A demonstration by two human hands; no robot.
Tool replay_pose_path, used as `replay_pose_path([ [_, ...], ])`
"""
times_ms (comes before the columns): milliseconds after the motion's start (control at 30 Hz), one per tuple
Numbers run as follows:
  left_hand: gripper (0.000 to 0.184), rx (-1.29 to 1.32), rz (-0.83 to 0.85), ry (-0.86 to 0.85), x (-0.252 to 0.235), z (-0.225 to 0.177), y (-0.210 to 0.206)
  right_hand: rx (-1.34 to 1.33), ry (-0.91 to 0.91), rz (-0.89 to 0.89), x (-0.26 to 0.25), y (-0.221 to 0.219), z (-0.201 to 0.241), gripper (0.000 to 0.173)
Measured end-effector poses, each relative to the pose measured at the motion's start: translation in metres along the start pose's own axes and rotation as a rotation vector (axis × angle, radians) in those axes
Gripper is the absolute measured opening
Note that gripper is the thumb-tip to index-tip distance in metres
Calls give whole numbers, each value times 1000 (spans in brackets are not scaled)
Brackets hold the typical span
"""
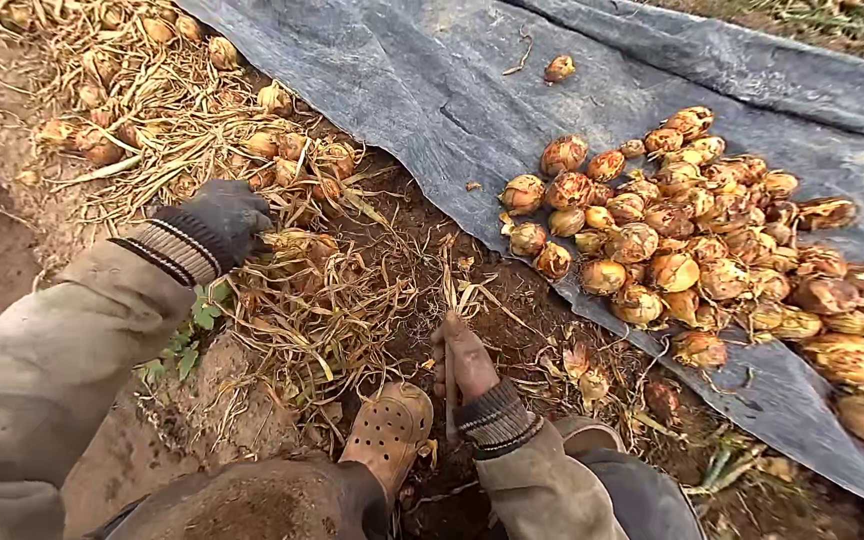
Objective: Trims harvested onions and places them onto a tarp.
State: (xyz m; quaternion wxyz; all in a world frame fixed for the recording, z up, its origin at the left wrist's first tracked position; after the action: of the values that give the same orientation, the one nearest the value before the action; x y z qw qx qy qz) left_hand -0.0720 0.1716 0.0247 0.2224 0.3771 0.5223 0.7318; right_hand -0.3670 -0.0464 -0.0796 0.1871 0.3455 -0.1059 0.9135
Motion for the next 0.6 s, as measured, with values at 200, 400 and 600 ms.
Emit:
replay_pose_path([
  [200, 20, 1024, -507, -47, 56, -72, 26, 243, 228, 189, 5, -19, 12, 63],
  [400, 22, 1778, -234, 28, 86, -140, 20, -24, 534, 284, 36, -31, 45, 71],
  [600, 24, 1208, -391, -328, 93, -170, 43, 24, 783, 99, 45, -14, 59, 75],
])
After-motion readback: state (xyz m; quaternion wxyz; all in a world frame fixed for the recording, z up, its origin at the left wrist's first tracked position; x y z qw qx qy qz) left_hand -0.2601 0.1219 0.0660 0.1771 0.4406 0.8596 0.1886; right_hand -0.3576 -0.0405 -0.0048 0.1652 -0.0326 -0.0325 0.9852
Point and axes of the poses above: each hand's wrist, its own x-axis away from the middle knuckle, its own y-axis out of the back of the hand, z = x × y, the point moved 8 cm from there along -x, towards the middle knuckle, and after that the axes turned 6 degrees about y, right-handed, at the moved point
